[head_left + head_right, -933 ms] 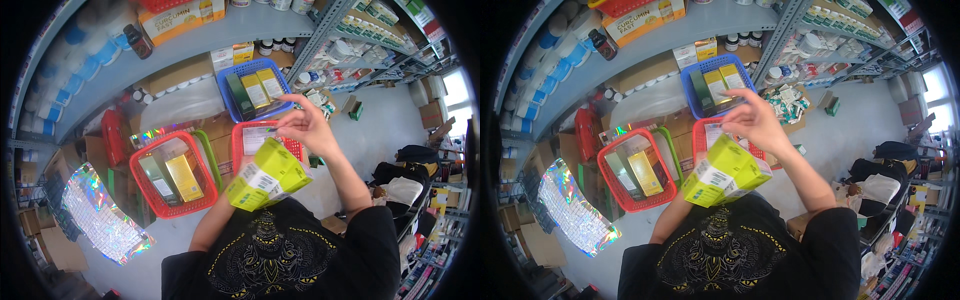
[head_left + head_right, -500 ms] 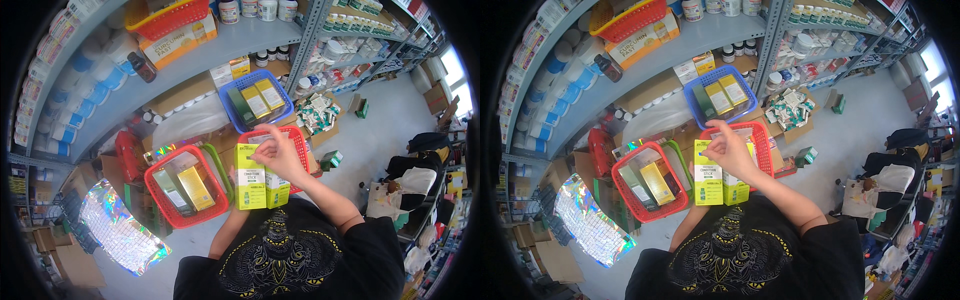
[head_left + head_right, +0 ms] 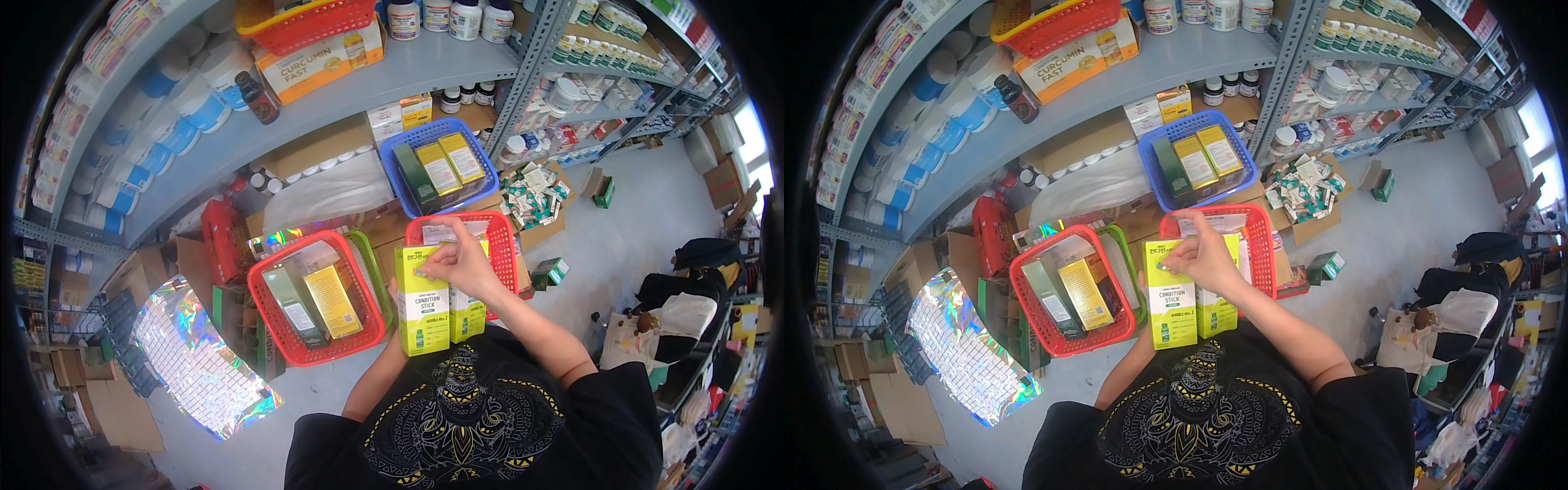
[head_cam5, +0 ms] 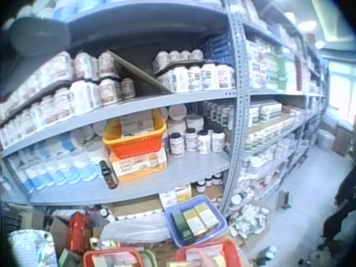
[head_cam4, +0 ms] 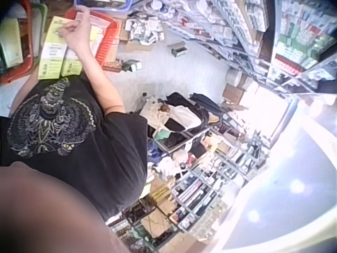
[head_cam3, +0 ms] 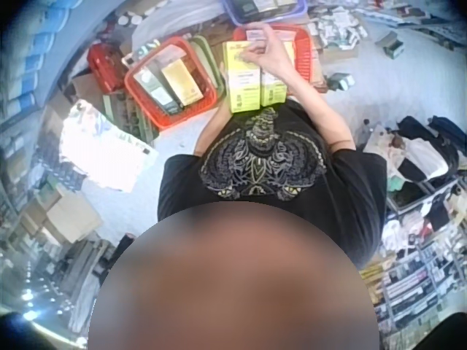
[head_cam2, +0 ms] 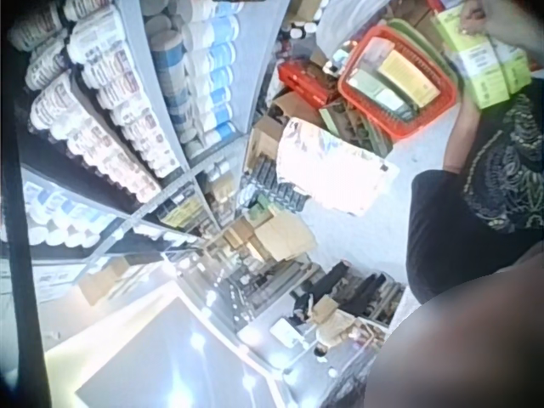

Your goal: The person sorts various boxed and bottled supplies from shelves into multiple colored plastic baskets. They pick up items, place them into baskets, and occasionally move baskets around the workspace.

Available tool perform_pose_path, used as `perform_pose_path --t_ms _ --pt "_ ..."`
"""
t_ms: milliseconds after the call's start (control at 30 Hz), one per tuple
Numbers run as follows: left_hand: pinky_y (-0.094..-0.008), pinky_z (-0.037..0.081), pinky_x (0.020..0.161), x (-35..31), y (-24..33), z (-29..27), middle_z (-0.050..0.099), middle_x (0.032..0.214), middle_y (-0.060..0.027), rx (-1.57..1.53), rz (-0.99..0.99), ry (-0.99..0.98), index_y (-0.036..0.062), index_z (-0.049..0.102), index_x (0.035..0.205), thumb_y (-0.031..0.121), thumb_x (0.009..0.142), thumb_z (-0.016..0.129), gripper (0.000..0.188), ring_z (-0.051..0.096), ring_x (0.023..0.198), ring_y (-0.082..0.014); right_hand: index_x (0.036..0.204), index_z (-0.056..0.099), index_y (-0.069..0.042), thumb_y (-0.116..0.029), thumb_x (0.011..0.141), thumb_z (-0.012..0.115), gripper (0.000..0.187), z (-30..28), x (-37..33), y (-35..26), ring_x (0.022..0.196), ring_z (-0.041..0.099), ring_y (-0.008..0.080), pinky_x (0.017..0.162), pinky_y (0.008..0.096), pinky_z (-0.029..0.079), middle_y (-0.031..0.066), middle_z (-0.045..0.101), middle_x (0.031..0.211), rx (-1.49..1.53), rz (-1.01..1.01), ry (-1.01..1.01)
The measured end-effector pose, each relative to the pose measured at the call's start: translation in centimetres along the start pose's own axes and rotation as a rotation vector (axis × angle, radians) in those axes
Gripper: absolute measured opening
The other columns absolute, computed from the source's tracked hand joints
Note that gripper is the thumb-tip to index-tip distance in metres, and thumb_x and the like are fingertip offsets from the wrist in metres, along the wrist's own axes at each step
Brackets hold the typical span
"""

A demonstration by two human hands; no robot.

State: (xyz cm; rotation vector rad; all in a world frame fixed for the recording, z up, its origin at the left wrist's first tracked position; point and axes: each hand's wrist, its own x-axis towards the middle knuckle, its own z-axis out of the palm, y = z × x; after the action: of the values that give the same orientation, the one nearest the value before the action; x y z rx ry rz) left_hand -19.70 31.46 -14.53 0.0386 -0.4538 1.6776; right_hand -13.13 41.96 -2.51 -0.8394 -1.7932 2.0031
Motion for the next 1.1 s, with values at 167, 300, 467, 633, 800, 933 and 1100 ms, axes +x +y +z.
perform_pose_path --t_ms 167,300,467,633,800,933,1100 --pt "-0.0486 0.030 0.104 0.1 0.1 -0.1 0.031 0.140 -0.0209 -0.020 0.003 -0.061 0.0022 0.024 0.140 0.072 0.074 0.035 0.096 0.036 0.127 -0.0344 0.126 0.032 -0.005 0.005 0.072 0.069 0.066 0.0 0.3 0.2 0.065 0.065 0.0145 0.058 0.0248 0.050 0.0103 0.065 0.072 -0.011 -0.013 -0.007" --pt "-0.0483 0.031 0.103 0.0 -0.1 0.6 0.032 0.140 -0.0197 0.004 0.005 0.065 0.0030 0.024 0.140 0.071 0.075 0.032 0.095 0.036 0.127 -0.0342 0.127 0.032 -0.005 0.002 0.069 0.073 0.071 0.1 0.4 0.1 0.065 0.064 0.0134 0.060 0.0239 0.051 0.0097 0.064 0.073 -0.118 -0.003 0.033" --pt "-0.0479 0.033 0.102 0.8 -0.5 1.9 0.035 0.138 -0.0173 0.539 0.033 0.378 0.0069 0.026 0.140 0.071 0.076 0.031 0.090 0.039 0.125 -0.0334 0.128 0.031 -0.005 -0.004 0.065 0.077 0.078 0.6 0.1 -1.0 0.064 0.063 0.0134 0.062 0.0236 0.051 0.0089 0.064 0.073 -0.327 -0.065 0.104" --pt "-0.0482 0.039 0.096 -1.6 0.9 -2.0 0.043 0.132 -0.0152 0.245 0.048 0.351 0.0096 0.033 0.137 0.069 0.079 0.033 0.084 0.046 0.117 -0.0323 0.119 0.048 -0.002 -0.006 0.065 0.078 0.062 0.0 -0.3 -1.5 0.068 0.062 0.0142 0.064 0.0237 0.050 0.0110 0.064 0.082 -0.813 -0.459 0.297" --pt "-0.0454 0.043 0.092 -1.4 0.6 -1.3 0.048 0.128 -0.0144 0.271 0.103 0.450 0.0087 0.037 0.134 0.068 0.081 0.036 0.079 0.050 0.111 -0.0311 0.084 0.067 0.001 -0.004 0.078 0.068 0.007 -4.6 -1.4 1.3 0.065 0.060 0.0109 0.060 0.0225 0.048 0.0067 0.065 0.081 -0.138 -0.207 0.294" --pt "-0.0442 0.044 0.091 -1.4 1.0 -2.3 0.049 0.126 -0.0143 0.173 0.078 0.388 0.0084 0.039 0.134 0.067 0.082 0.037 0.078 0.051 0.110 -0.0307 0.084 0.068 0.001 -0.005 0.079 0.068 0.007 -5.8 -2.4 4.5 0.060 0.059 0.0090 0.055 0.0197 0.046 0.0054 0.065 0.071 0.176 0.096 0.209" --pt "-0.0418 0.046 0.088 -1.5 1.6 -3.9 0.050 0.124 -0.0141 0.222 0.084 0.344 0.0077 0.041 0.132 0.066 0.083 0.038 0.076 0.052 0.108 -0.0301 0.083 0.068 0.001 -0.006 0.079 0.069 0.008 -5.2 -2.2 3.9 0.057 0.058 0.0073 0.050 0.0188 0.043 0.0054 0.065 0.069 0.153 0.145 0.293"
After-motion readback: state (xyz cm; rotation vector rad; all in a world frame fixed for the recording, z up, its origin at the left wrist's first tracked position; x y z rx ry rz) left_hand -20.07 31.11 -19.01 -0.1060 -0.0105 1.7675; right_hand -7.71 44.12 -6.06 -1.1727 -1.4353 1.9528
